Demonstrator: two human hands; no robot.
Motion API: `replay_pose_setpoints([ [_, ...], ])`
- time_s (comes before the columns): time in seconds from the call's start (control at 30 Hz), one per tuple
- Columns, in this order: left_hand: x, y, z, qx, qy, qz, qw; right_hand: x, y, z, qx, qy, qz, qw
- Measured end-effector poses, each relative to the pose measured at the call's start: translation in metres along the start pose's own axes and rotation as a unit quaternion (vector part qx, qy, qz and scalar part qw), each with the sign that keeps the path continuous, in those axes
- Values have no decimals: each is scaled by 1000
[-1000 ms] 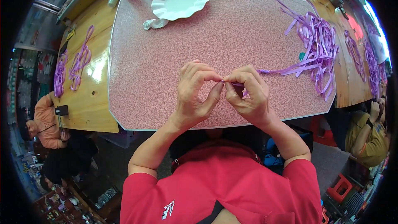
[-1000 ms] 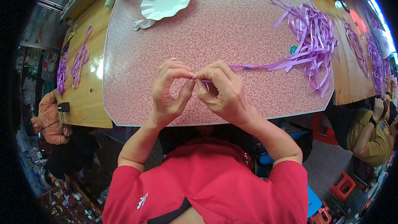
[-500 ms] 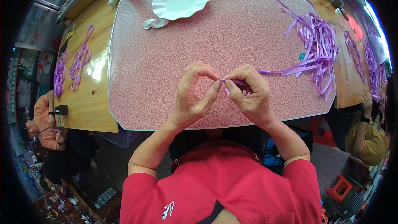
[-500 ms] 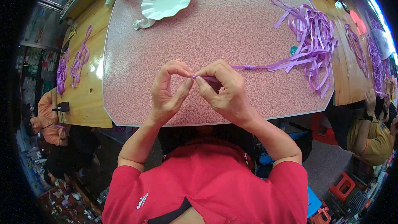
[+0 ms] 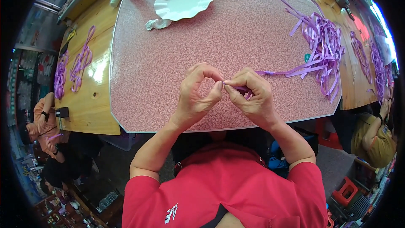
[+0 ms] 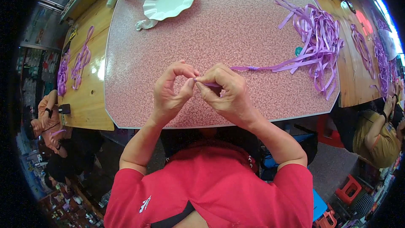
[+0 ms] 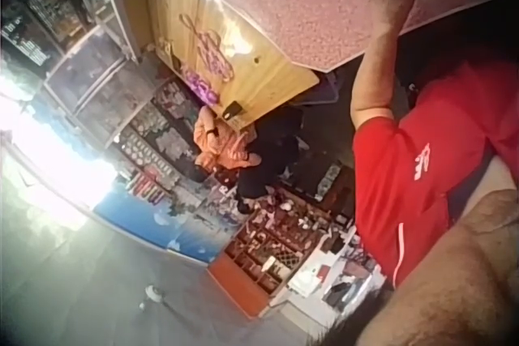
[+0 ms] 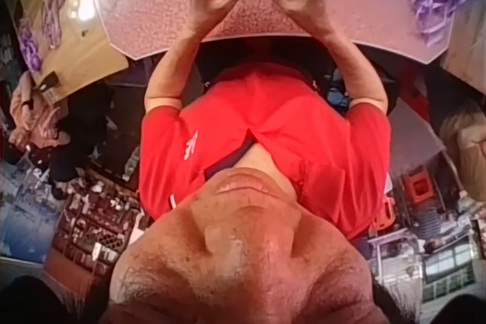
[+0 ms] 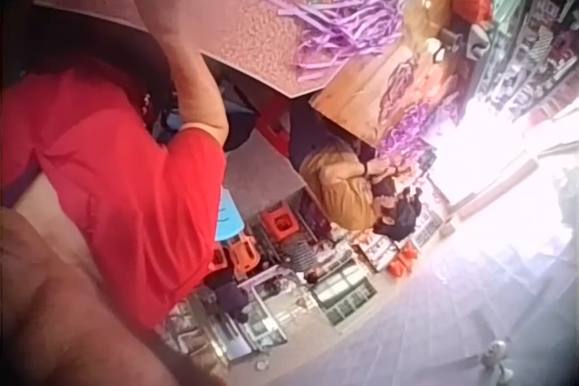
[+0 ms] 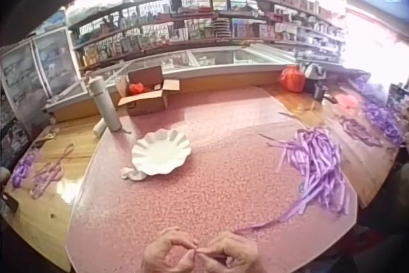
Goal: The person is tying and linking together purple plastic ribbons at a table.
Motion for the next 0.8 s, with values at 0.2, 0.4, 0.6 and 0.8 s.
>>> replay_pose_setpoints([
  [0.2,8,0,-2,11,201,74,977,-2,1,0,-7,-13,-21,1000],
  [0.4,-8,-6,-3,68,11,-19,997,5,1,1,-15,34,42,998],
  [0.6,11,-2,6,60,131,96,985,6,0,2,-17,61,52,997],
  [0.8,-5,-8,6,107,-7,-10,994,10,1,-2,-7,85,94,992],
])
Point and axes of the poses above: each hand's wrist, its own y-axis away from the middle knuckle, its own z-axis out of the back of the hand, x = y × z, the point moved 7 cm from there along -y, towards the middle knuckle, and after that the axes turned 4 degrees about z, right-handed, at the moved point
